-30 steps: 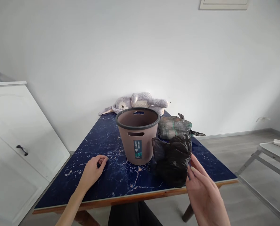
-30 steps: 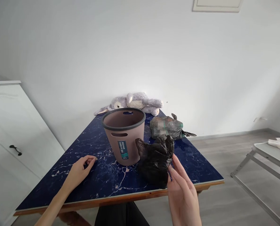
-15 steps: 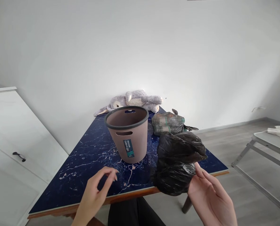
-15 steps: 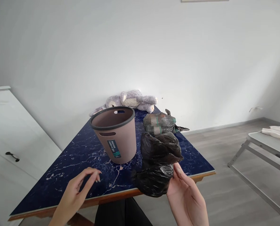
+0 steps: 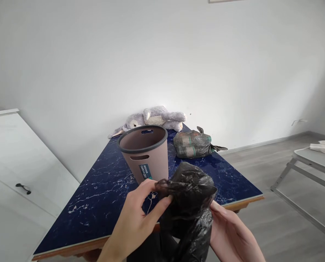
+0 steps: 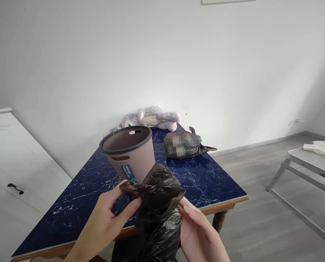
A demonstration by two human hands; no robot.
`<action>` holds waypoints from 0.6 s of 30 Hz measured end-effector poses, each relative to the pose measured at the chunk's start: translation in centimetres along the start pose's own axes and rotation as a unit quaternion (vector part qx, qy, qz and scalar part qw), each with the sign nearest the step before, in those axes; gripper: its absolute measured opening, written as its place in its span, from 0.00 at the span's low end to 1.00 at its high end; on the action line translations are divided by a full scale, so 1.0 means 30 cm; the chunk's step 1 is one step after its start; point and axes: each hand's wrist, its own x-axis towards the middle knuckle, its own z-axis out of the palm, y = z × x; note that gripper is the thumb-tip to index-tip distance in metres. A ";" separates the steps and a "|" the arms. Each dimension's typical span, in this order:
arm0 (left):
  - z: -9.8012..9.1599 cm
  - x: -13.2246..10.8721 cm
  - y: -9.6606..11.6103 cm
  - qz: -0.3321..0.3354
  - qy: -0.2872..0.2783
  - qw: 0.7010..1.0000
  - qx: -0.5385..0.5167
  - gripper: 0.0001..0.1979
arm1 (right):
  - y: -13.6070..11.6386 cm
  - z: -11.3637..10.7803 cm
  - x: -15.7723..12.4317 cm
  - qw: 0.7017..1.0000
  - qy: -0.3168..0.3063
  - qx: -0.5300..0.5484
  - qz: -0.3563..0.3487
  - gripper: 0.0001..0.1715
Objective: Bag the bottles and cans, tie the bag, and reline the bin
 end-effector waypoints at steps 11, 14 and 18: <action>-0.079 0.011 0.065 -0.140 0.222 0.902 -0.342 0.19 | -0.007 -0.060 0.038 0.988 0.131 -0.080 -0.006 0.29; -0.086 -0.003 0.042 -0.143 0.325 0.857 -0.373 0.20 | -0.002 -0.039 0.042 0.968 0.197 -0.143 -0.069 0.36; -0.086 -0.036 0.063 -0.162 0.318 0.834 -0.421 0.20 | -0.001 0.002 0.007 0.904 0.279 -0.280 -0.165 0.37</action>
